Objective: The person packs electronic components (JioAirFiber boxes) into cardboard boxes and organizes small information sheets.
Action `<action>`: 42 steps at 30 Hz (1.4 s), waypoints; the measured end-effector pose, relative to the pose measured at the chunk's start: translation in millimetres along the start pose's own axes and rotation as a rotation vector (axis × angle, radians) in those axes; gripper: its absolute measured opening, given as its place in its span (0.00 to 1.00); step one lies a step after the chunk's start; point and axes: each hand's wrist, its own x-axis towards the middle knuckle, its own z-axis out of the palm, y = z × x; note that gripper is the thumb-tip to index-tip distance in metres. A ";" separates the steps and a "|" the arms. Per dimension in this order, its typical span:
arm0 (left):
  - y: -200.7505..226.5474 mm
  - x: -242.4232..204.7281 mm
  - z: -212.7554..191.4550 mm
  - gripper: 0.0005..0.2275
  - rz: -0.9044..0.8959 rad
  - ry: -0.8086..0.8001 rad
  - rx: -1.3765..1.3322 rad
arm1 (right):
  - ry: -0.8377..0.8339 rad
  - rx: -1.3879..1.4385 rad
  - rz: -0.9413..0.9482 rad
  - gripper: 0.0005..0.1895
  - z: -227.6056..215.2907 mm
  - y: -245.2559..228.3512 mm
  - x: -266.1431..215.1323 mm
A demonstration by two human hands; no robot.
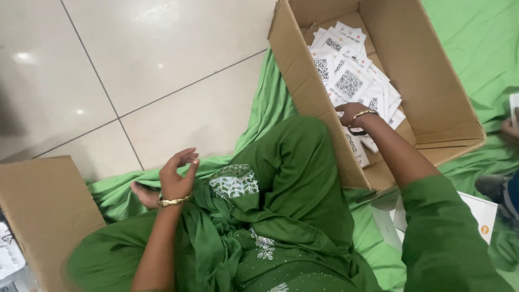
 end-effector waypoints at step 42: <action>134.1 29.9 201.9 0.22 0.626 -0.544 0.354 | 0.446 0.211 -0.074 0.36 -52.6 -53.2 -69.0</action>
